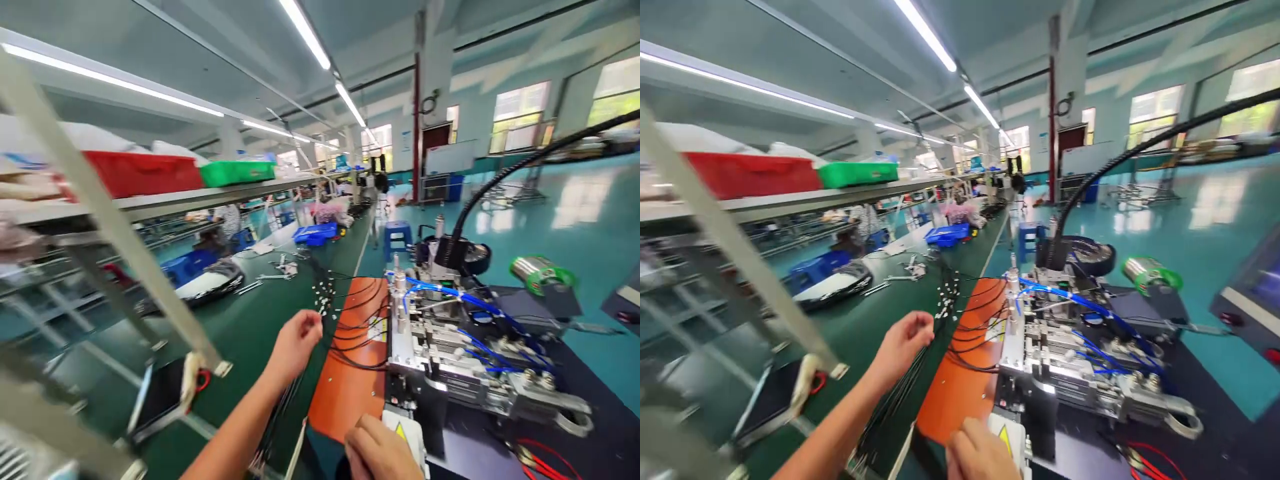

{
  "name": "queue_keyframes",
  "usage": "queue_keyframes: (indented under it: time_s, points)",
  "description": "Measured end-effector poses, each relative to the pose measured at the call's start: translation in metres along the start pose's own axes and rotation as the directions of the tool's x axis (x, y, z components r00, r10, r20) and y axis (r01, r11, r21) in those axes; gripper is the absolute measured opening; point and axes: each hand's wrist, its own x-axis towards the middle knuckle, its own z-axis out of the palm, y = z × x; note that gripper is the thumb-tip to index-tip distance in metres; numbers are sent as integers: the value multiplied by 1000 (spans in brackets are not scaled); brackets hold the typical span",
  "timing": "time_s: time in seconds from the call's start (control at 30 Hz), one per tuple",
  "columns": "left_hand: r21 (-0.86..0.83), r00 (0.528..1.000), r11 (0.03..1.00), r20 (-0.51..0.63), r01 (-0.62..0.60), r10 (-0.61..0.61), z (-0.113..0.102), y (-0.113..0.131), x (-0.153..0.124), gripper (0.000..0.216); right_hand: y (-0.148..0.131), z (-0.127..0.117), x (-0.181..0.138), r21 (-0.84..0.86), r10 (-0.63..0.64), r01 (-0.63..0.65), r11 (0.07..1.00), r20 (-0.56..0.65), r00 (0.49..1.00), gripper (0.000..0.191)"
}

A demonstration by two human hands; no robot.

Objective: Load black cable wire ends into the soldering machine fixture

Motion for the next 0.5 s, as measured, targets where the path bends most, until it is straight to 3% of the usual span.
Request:
queue_keyframes:
  time_s: [0.07, 0.13, 0.23, 0.33, 0.47, 0.5]
  points:
    - [55, 998, 997, -23, 51, -50, -16, -14, -82, 39, 3, -9, -3, 120, 19, -36, 992, 134, 991, 27]
    - [116, 981, 976, -83, 184, -175, -31, -27, -153, 47, 2, -21, -6, 203, 63, -106, 973, 209, 976, 27]
    - [64, 931, 940, -175, 335, -320, -50, -41, -224, 55, -8, -42, -7, 243, 163, -220, 945, 236, 958, 31]
    - [48, 897, 918, -237, 394, -373, -61, -37, -250, 62, -24, -74, 1, 249, 220, -274, 929, 224, 949, 31]
    - [130, 930, 930, -183, 344, -319, -65, -14, -248, 62, -49, -147, 22, 195, 237, -261, 946, 134, 962, 25]
    - [150, 936, 932, -180, 329, -302, -67, -8, -246, 61, -56, -169, 27, 176, 236, -244, 954, 66, 970, 25]
